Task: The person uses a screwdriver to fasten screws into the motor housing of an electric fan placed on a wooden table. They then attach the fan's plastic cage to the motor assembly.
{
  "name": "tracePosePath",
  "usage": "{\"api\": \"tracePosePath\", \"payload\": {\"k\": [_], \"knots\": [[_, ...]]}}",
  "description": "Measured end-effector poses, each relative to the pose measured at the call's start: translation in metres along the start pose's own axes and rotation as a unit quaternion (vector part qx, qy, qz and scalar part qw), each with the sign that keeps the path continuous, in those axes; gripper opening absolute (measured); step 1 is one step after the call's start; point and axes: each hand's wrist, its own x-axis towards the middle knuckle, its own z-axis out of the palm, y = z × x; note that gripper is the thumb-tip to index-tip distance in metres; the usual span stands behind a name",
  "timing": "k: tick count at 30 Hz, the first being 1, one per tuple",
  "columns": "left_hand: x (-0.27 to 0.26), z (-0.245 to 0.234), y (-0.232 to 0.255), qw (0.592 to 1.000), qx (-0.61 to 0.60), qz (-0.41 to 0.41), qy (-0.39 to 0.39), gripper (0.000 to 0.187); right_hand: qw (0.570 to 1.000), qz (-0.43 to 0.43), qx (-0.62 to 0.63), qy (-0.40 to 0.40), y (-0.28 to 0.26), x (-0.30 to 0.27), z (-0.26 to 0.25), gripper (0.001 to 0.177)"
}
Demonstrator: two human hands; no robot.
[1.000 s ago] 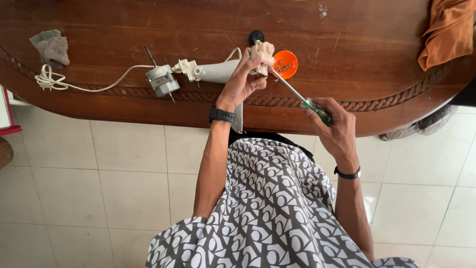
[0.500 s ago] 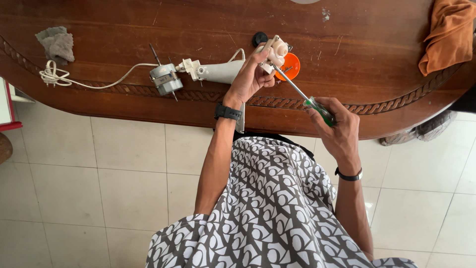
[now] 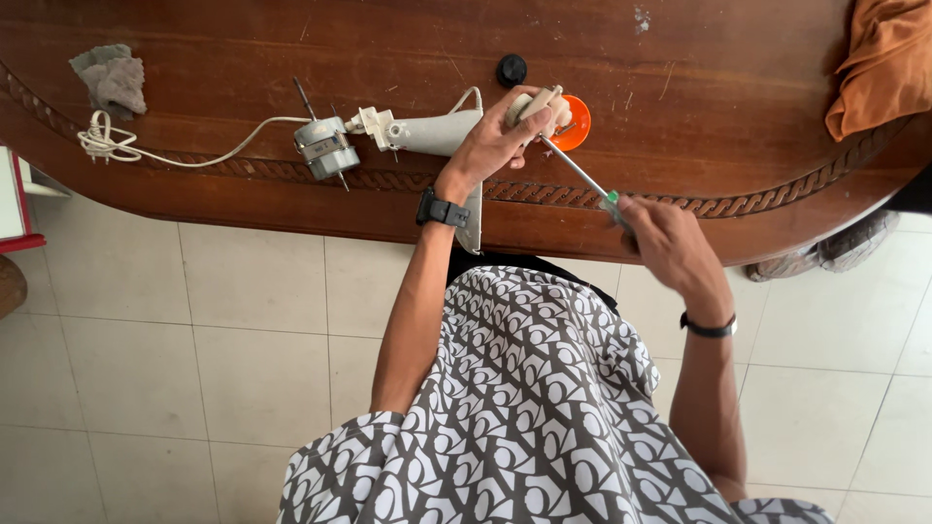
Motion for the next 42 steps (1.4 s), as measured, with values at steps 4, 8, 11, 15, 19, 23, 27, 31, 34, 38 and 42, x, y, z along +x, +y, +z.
{"api": "tracePosePath", "payload": {"k": [4,8,11,15,19,23,27,31,34,38,42], "knots": [[0.006,-0.004,-0.007,0.999,0.049,0.007,0.016,0.069,0.995,-0.092,-0.032,0.020,0.002,0.003,-0.003,0.041],[0.006,-0.010,-0.009,0.998,0.056,0.019,0.016,0.067,0.958,-0.250,-0.085,0.113,0.003,-0.002,0.007,0.035],[0.001,-0.010,-0.008,0.996,0.080,0.015,0.037,0.067,0.940,-0.280,-0.115,0.156,0.004,-0.004,0.014,0.033],[0.001,-0.007,-0.001,0.992,0.113,0.013,0.060,0.067,0.920,-0.273,-0.178,0.218,0.004,0.001,0.021,0.030],[0.005,-0.006,0.000,0.992,0.108,-0.009,0.059,0.061,0.895,-0.262,-0.234,0.275,0.009,0.003,0.031,0.027],[0.011,-0.009,-0.005,0.997,0.050,-0.019,0.048,0.060,0.927,-0.271,-0.133,0.221,0.018,0.007,0.033,0.036],[0.013,-0.014,-0.010,1.000,-0.022,-0.017,0.009,0.067,0.966,-0.230,-0.067,0.093,0.028,0.008,0.025,0.039],[0.012,-0.013,-0.009,1.000,0.021,-0.002,0.020,0.067,0.978,-0.176,-0.076,0.079,0.029,0.012,0.015,0.035],[0.011,-0.009,-0.001,0.999,0.041,0.001,0.027,0.068,0.949,-0.265,-0.067,0.158,0.026,0.011,0.014,0.034],[0.008,-0.005,0.014,0.998,0.046,0.001,0.031,0.068,0.914,-0.290,-0.129,0.253,0.022,0.011,0.026,0.030],[0.008,-0.004,0.025,0.998,0.050,-0.009,0.027,0.065,0.917,-0.294,-0.101,0.250,0.028,0.011,0.031,0.043]]}}
